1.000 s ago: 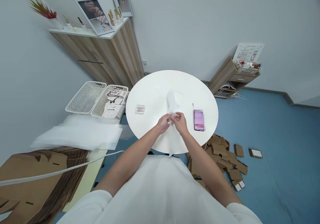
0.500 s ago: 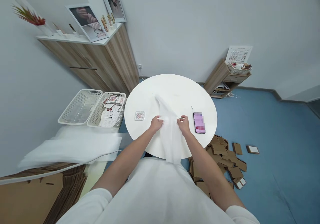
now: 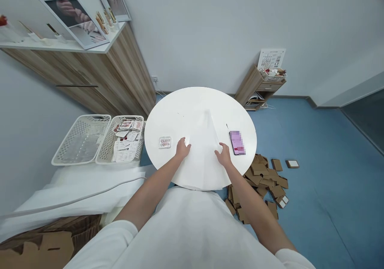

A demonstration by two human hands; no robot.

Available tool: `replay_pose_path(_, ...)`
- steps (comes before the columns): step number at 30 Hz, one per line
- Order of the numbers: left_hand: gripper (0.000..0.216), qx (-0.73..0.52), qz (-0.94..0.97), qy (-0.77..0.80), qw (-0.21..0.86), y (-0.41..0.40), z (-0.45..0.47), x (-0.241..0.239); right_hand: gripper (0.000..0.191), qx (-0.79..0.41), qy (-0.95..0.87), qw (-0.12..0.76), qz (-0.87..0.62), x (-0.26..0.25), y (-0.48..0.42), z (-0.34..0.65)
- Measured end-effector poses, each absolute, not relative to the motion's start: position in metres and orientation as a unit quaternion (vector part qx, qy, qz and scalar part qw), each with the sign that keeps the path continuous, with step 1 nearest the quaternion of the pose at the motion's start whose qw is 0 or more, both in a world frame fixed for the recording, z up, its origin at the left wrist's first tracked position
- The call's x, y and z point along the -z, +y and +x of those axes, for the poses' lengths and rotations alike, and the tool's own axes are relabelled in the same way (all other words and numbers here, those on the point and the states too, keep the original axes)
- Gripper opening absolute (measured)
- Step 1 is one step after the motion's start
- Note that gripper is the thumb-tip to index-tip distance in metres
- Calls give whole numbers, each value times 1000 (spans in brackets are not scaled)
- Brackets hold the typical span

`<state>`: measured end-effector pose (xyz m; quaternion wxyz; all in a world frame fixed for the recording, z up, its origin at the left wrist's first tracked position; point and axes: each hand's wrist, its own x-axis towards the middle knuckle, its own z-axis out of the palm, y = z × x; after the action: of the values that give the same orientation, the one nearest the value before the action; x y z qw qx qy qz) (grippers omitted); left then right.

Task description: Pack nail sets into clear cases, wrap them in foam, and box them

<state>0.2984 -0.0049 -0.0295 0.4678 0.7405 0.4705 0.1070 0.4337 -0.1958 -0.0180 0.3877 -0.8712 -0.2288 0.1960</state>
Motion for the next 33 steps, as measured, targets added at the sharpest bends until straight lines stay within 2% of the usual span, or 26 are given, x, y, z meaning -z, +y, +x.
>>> replay_pose_path(3,50,-109,882,335,314,-22,281,33,47,-171,-362,277,-874,27,-216,408)
replay_pose_path(6,51,-22,961,152,231,-43,261,41,48,-198,-442,151,-861,39,-232,389)
replay_pose_path(8,56,34,974,127,184,-54,250,48,49,-221,-458,83,-857,44,-235,386)
replay_pose_path(11,62,85,973,164,136,-61,240,57,50,-245,-475,33,-844,46,-230,394)
replay_pose_path(17,65,106,964,212,122,-64,234,60,54,-258,-503,21,-824,44,-222,410)
replay_pose_path(25,60,65,938,263,217,-75,231,53,55,-258,-511,83,-816,48,-222,416)
replay_pose_path(33,58,47,935,255,242,-66,222,46,51,-243,-519,113,-811,41,-218,414)
